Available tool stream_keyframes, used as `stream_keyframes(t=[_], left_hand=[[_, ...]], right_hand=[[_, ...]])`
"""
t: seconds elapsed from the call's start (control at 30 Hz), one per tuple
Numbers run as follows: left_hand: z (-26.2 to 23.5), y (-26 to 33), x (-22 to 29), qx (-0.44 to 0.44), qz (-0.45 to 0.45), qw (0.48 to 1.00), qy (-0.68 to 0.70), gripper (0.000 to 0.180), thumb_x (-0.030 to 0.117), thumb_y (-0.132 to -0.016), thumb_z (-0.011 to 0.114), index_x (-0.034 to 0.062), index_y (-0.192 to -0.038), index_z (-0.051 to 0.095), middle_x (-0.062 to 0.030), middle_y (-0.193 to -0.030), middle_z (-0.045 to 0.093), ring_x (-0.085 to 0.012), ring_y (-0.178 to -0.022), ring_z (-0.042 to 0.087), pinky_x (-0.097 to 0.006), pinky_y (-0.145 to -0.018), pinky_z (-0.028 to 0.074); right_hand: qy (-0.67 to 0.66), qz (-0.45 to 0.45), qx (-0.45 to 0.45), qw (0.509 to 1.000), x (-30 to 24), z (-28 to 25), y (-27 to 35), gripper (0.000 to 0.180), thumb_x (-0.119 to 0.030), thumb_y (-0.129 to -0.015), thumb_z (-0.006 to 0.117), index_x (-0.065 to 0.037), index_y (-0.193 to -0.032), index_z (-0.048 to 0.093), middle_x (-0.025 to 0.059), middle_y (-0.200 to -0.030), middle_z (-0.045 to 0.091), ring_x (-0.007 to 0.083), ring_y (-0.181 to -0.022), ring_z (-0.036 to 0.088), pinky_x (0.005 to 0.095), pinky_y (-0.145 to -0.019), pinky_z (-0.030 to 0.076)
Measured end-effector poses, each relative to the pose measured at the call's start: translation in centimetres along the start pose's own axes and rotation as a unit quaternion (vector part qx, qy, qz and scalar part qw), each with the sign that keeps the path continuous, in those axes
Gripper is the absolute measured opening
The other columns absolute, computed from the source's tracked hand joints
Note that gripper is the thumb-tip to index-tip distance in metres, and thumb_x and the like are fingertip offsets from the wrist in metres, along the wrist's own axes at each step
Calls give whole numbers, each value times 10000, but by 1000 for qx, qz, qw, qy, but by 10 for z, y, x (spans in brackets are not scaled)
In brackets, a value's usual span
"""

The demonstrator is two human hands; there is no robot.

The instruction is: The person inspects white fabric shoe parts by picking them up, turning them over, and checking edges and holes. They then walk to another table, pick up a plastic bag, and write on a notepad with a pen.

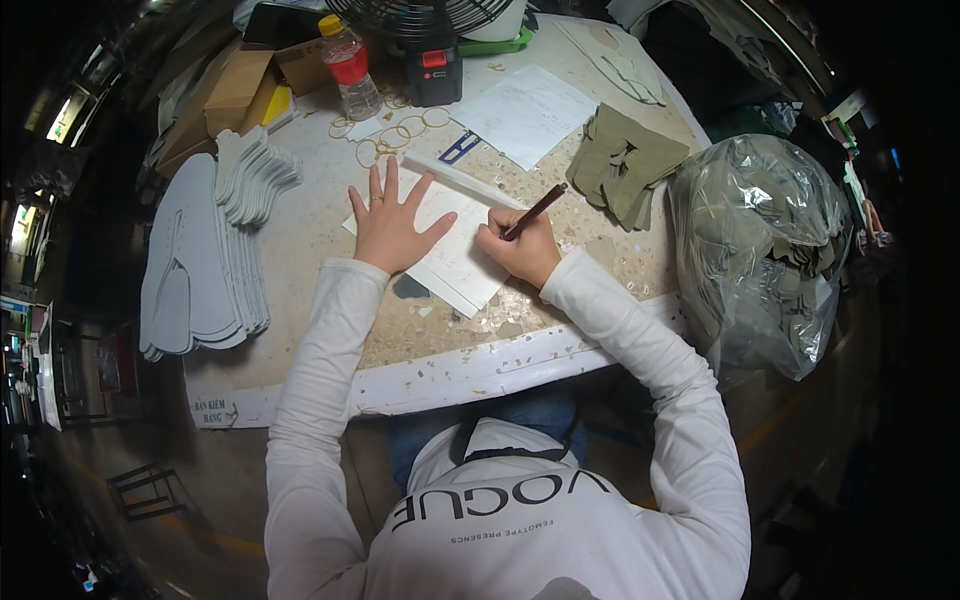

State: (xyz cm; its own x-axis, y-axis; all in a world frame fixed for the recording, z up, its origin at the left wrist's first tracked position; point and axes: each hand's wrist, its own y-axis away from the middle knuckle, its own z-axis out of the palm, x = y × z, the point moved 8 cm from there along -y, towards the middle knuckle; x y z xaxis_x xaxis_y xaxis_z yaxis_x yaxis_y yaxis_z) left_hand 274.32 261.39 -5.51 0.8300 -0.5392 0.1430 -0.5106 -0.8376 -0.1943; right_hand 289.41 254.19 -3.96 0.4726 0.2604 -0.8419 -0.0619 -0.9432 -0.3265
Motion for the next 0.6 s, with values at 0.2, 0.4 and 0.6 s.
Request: stream_keyframes(t=[0.2, 0.4, 0.6], left_hand=[[1, 0, 0, 1, 0, 1000, 0, 700, 634, -813, 470, 211, -1368, 411, -237, -1486, 117, -428, -1376, 42, -646, -1039, -3], [0, 0, 0, 1, 0, 1000, -3, 700, 633, -816, 467, 217, -1375, 399, -237, -1486, 120, -430, -1374, 47, -644, -1039, -7], [0, 0, 0, -6, -3, 1000, -6, 703, 632, -817, 464, 238, -1392, 369, -236, -1486, 121, -430, -1374, 44, -643, -1040, -6]], right_hand=[[-3, 5, 17, 1000, 4, -2, 0, 319, -105, -736, 631, -33, -534, 395, -24, -472, 322, 51, -485, 290, 254, -433, 245], [-17, 45, 13, 999, 13, -2, -3, 281, -138, -723, 624, -18, -534, 453, 40, -447, 386, 87, -445, 344, 276, -434, 309], [-20, 67, -11, 997, 18, -8, -7, 288, -137, -722, 627, -11, -533, 450, 33, -451, 393, 82, -453, 354, 270, -442, 312]])
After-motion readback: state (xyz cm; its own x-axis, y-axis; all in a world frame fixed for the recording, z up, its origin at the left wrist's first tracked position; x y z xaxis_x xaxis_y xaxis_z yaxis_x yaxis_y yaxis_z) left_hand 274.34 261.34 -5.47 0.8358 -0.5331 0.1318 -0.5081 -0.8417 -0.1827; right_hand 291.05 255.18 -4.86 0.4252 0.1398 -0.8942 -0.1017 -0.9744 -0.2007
